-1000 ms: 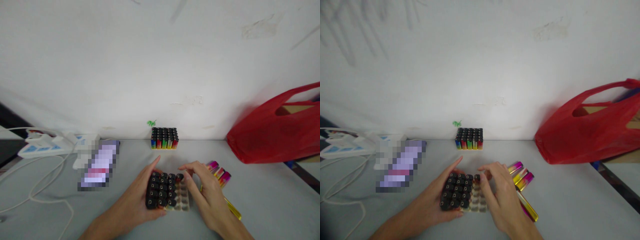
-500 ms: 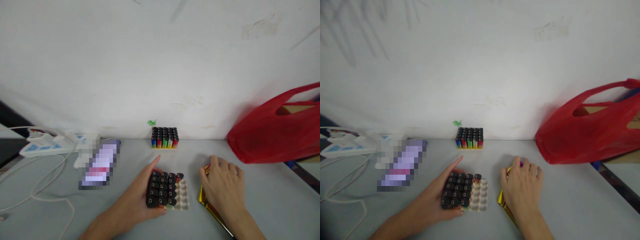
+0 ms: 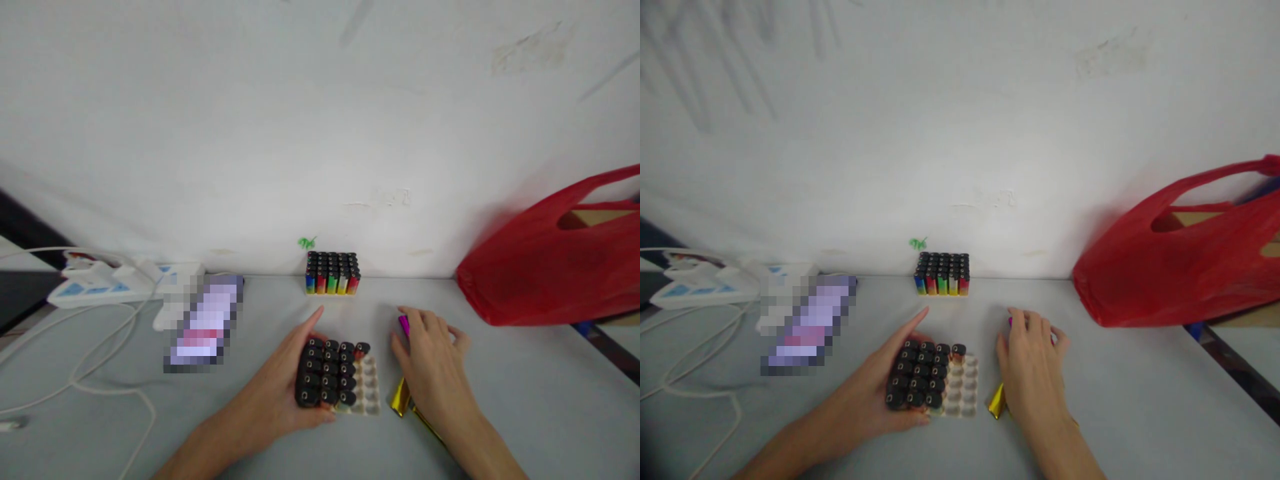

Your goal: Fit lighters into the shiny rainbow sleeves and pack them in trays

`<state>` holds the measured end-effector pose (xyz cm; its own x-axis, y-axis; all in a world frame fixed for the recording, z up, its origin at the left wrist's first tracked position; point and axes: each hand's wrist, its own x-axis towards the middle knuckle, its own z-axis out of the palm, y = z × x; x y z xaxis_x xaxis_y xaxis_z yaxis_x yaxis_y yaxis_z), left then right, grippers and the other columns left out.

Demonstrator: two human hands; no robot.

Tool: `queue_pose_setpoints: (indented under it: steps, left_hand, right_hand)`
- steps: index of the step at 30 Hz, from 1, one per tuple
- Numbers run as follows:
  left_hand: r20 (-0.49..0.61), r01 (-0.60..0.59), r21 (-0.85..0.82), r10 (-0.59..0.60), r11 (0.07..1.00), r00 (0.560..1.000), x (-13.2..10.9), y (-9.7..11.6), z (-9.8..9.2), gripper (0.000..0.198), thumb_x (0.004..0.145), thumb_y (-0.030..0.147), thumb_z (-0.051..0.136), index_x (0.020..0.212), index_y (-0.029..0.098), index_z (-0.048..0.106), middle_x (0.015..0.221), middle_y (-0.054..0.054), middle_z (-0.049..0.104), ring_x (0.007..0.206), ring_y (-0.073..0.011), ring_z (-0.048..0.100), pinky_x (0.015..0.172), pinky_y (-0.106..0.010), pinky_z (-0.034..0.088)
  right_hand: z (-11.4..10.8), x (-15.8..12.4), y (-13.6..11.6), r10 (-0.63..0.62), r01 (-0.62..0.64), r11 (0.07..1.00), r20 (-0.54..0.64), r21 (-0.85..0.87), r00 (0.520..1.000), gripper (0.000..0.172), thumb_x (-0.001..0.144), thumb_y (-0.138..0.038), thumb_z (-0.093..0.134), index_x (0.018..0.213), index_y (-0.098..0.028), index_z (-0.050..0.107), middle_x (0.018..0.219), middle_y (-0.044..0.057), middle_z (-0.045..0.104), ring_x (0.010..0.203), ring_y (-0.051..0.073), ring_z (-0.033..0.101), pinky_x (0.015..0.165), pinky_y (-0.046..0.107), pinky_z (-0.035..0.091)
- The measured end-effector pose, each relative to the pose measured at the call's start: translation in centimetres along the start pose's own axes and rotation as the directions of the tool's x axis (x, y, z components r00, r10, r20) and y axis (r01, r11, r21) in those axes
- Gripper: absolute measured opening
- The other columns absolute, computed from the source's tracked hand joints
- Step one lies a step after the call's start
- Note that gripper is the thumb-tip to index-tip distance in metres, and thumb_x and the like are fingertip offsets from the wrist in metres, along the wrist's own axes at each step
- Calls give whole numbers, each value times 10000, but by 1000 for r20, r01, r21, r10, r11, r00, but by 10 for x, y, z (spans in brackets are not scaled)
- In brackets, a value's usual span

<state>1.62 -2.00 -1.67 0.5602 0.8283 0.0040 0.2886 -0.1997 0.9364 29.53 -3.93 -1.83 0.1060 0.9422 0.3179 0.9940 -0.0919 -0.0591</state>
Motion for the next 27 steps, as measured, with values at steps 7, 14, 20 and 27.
queue_pose_setpoints:
  steps: [7,14,20,27]
  left_hand:
    - [22,11,-26,-10,1000,1000,0,1,0,1289,756,143,927,1733,351,112,1466,-104,581,1369,-353,579,1256,-567,379]
    - [11,15,-22,-15,1000,1000,0,4,0,1271,763,147,925,1731,365,130,1473,-94,596,1386,-347,584,1267,-559,375]
    - [-41,70,57,-67,996,997,2,5,1,1253,743,185,944,1726,349,184,1529,-108,580,1386,-368,591,1258,-559,397]
    - [-139,76,104,-61,992,988,8,-1,4,1272,715,218,974,1707,369,193,1526,-105,594,1385,-369,599,1220,-561,439]
  right_hand:
    - [6,4,7,49,-49,999,-15,7,999,266,1033,-219,581,1277,-176,678,1104,164,730,1103,409,600,965,577,347]
    - [1,5,-1,12,-22,982,52,187,999,203,1048,-232,599,1194,-215,739,1084,123,711,1072,372,614,960,544,363]
    - [-12,5,-8,36,-63,798,58,599,998,229,1097,-345,491,1098,-231,690,1075,97,673,1038,312,622,935,475,392]
    - [-17,7,-17,66,-343,208,337,916,939,365,1077,-581,526,1129,-243,655,815,12,645,799,227,612,771,358,460]
